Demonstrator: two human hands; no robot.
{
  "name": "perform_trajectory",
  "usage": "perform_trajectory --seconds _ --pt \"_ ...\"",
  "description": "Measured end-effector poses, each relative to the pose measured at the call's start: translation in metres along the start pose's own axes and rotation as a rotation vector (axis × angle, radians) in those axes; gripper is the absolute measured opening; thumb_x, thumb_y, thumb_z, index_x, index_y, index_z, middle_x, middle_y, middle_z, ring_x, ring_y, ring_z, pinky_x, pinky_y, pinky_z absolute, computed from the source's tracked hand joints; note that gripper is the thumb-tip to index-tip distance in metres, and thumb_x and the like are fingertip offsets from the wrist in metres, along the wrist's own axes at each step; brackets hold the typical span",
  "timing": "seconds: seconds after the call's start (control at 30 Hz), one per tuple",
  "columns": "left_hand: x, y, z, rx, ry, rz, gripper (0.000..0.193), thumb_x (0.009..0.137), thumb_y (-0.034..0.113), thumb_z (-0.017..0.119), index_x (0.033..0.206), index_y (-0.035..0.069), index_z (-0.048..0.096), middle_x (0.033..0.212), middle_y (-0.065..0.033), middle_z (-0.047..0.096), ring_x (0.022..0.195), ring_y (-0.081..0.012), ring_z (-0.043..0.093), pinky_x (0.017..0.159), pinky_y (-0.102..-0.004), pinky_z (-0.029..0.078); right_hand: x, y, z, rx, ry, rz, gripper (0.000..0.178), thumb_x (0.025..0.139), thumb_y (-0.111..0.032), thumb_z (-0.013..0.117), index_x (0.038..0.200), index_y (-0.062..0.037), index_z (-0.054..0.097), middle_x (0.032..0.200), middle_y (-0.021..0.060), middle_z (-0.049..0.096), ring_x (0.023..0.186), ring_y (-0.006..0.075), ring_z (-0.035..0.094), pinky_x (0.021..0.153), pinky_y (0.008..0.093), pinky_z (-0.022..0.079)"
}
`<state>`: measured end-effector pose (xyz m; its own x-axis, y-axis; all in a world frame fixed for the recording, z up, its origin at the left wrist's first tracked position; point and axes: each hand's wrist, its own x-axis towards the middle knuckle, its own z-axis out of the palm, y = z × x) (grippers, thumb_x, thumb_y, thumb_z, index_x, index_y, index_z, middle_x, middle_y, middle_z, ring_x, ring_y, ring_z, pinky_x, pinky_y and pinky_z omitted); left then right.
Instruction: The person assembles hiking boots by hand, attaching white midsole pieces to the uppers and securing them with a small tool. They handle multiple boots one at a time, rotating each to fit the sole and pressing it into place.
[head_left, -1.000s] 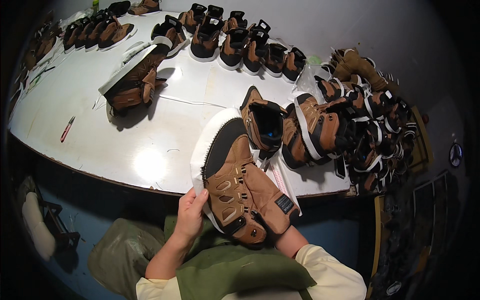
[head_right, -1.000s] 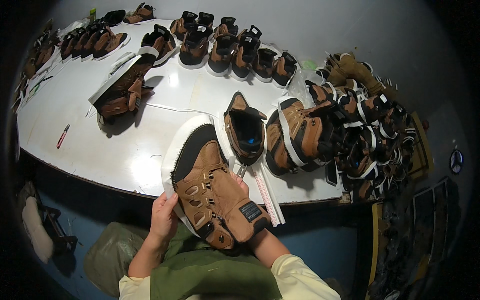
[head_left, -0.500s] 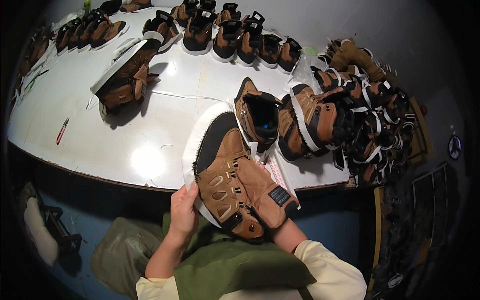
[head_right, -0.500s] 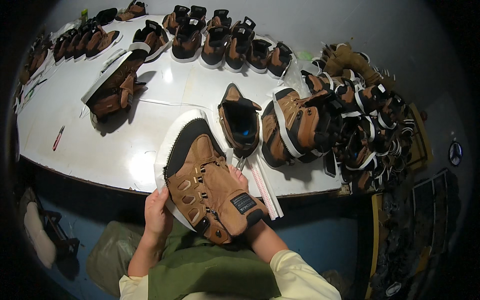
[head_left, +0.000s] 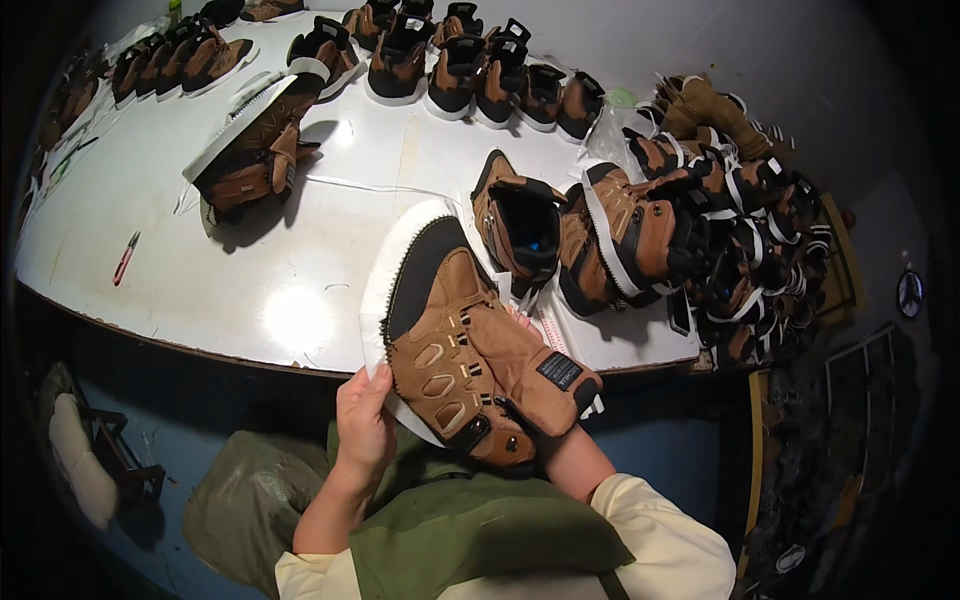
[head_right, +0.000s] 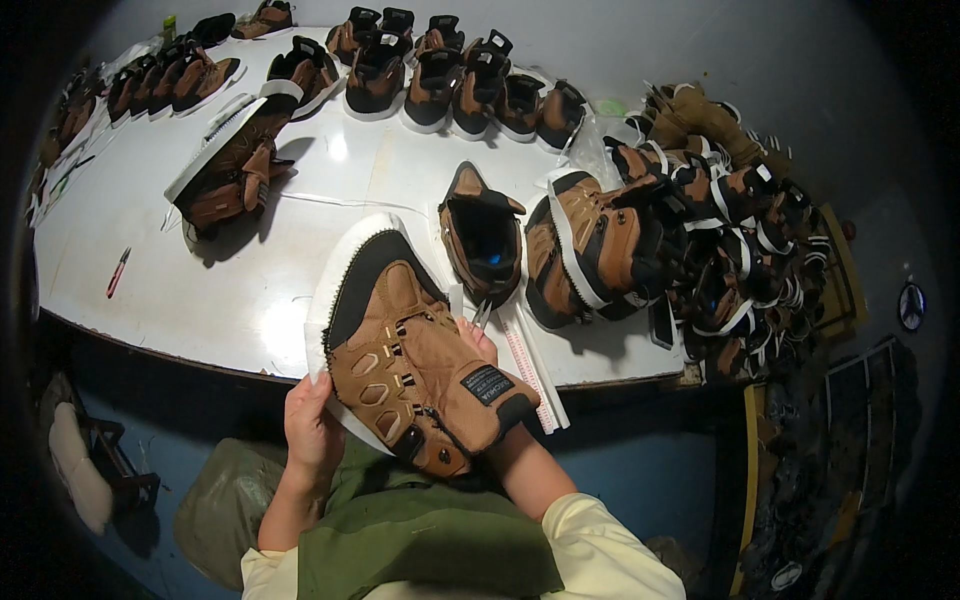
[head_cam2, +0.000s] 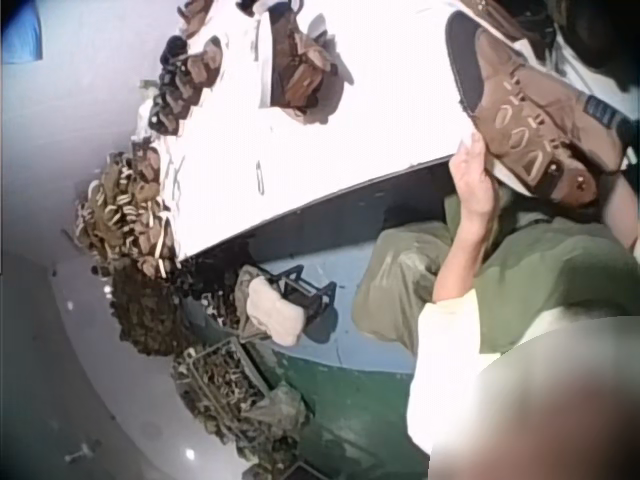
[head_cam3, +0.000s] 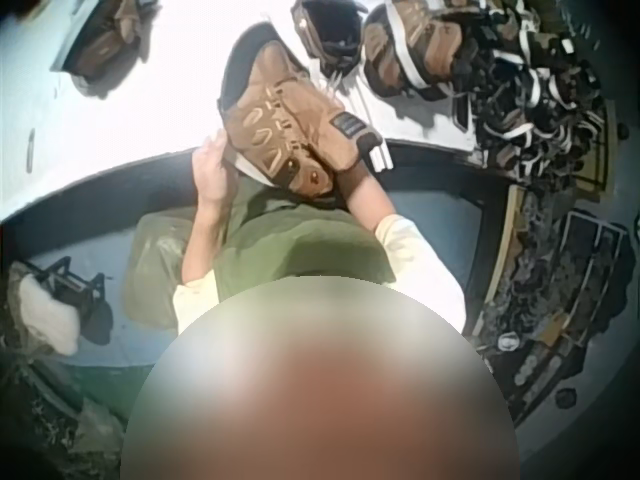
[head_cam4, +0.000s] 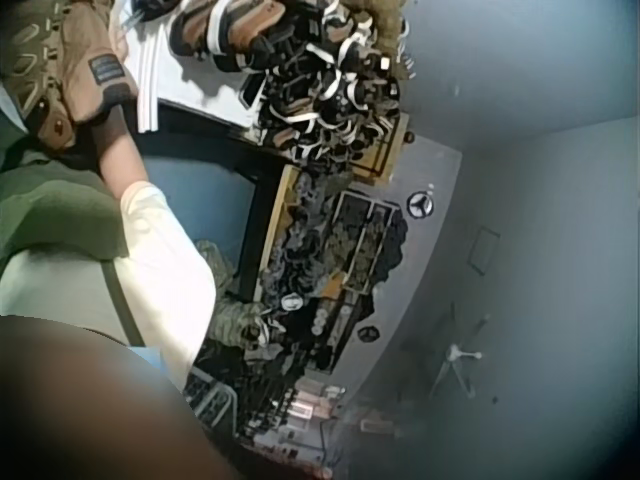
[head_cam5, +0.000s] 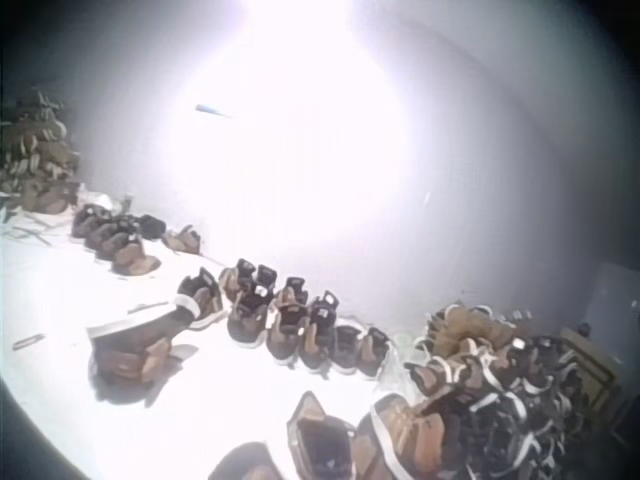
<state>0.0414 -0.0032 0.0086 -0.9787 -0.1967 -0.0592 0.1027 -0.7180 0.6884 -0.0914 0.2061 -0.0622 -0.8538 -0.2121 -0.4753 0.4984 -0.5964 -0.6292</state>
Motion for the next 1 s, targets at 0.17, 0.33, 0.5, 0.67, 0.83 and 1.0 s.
perform_trajectory --seconds 0.17,0.33,0.5,0.67,0.83,1.0 --pt "-0.001 0.002 0.002 -0.005 0.004 0.008 0.039 0.101 0.02 0.044 0.123 -0.01 0.053 0.117 -0.0158 0.063 0.103 -0.0213 0.062 0.093 -0.0342 0.047 -0.011 -0.016 0.026 -0.003 -0.076 0.126 0.026 0.102 -0.026 0.049 0.106 -0.0017 0.056 0.099 0.0123 0.065 0.088 0.0214 0.066 0.078 0.0362 0.056" --pt "-0.003 0.003 0.001 -0.011 -0.007 0.017 0.039 0.101 0.02 0.044 0.124 -0.01 0.052 0.119 -0.0163 0.062 0.105 -0.0217 0.061 0.094 -0.0346 0.046 -0.023 -0.019 0.043 0.043 -0.196 0.038 0.028 0.102 -0.026 0.047 0.111 -0.0008 0.056 0.103 0.0137 0.065 0.09 0.0232 0.067 0.079 0.0364 0.056" --pt "-0.003 0.005 0.003 -0.012 -0.016 0.019 0.038 0.101 0.02 0.044 0.124 -0.01 0.052 0.119 -0.0161 0.062 0.106 -0.0218 0.061 0.094 -0.035 0.046 0.023 -0.008 -0.015 0.198 -0.407 0.088 0.037 0.103 -0.03 0.04 0.121 -0.0004 0.053 0.116 0.0181 0.061 0.106 0.0316 0.061 0.097 0.0469 0.047" --pt "-0.003 0.001 -0.003 0.0 -0.02 0.03 0.038 0.101 0.02 0.044 0.124 -0.01 0.052 0.12 -0.016 0.062 0.107 -0.022 0.061 0.095 -0.035 0.046 0.037 -0.006 -0.024 0.098 -0.396 0.052 0.04 0.104 -0.03 0.034 0.123 -0.0007 0.053 0.12 0.0197 0.059 0.11 0.0335 0.059 0.102 0.0481 0.045" --pt "-0.002 0.004 0.004 0.019 -0.021 0.041 0.038 0.1 0.02 0.044 0.124 -0.009 0.052 0.12 -0.0159 0.062 0.107 -0.0216 0.061 0.095 -0.0347 0.045 0.051 -0.004 -0.04 0.181 -0.43 -0.015 0.027 0.104 -0.022 0.037 0.108 -0.0024 0.055 0.107 0.0128 0.06 0.102 0.0267 0.06 0.096 0.0406 0.048" --pt "-0.003 0.004 0.002 -0.011 -0.026 0.042 0.039 0.101 0.019 0.043 0.125 -0.01 0.051 0.121 -0.0169 0.061 0.109 -0.0221 0.06 0.097 -0.0349 0.045 0.014 -0.009 0.013 -0.163 -0.125 -0.148 0.019 0.104 -0.019 0.044 0.102 -0.004 0.055 0.099 0.0075 0.059 0.097 0.0203 0.061 0.089 0.0341 0.051"
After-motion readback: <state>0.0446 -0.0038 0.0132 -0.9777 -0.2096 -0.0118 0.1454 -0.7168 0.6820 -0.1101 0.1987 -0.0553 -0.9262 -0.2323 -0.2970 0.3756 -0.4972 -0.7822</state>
